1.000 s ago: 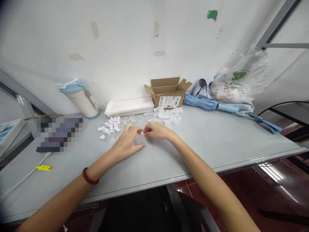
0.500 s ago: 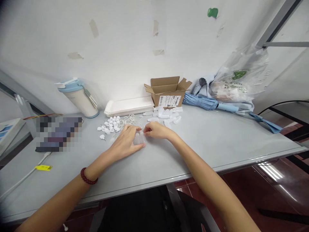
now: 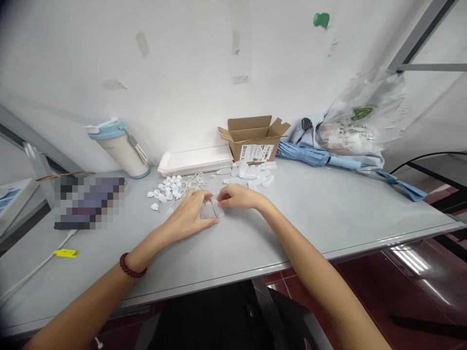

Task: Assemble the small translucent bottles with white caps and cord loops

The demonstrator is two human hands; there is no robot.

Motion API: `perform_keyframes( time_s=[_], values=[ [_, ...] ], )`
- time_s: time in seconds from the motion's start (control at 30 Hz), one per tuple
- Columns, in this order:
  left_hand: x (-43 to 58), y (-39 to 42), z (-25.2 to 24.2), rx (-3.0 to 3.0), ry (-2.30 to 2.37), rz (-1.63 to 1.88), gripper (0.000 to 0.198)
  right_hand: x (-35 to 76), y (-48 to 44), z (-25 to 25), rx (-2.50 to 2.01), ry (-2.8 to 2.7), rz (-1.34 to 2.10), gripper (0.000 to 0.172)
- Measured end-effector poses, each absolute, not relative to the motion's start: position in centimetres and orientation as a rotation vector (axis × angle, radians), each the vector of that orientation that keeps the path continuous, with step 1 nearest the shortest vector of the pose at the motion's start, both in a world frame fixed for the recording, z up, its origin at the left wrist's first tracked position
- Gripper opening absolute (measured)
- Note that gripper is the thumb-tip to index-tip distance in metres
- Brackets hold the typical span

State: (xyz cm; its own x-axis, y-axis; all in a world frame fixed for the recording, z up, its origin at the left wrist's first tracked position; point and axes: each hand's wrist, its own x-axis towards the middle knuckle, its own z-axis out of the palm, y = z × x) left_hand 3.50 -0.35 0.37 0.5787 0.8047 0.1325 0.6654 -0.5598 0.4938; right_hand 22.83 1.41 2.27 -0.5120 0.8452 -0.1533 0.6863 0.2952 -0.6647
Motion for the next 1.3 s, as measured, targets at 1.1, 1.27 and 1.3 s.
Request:
perform_keyframes(
  time_s=[1.1,1.27,1.3],
  values=[
    [-1.2,5.3,0.1,2.496,1.460,0.849,0.032,24.4,3.1,1.1,-1.455,-2.022,0.599,0.010],
    [-1.8,6.1,-0.7,2.552,1.463,0.810,0.038,24.9,3.9,-0.3,-1.610,-2.130,0.153,0.018],
    [-1.8,6.2,-0.8,2.554,1.474,0.807,0.039,25.0,4.0,-0.4,-1.631,-2.159,0.136,0.021]
  ],
)
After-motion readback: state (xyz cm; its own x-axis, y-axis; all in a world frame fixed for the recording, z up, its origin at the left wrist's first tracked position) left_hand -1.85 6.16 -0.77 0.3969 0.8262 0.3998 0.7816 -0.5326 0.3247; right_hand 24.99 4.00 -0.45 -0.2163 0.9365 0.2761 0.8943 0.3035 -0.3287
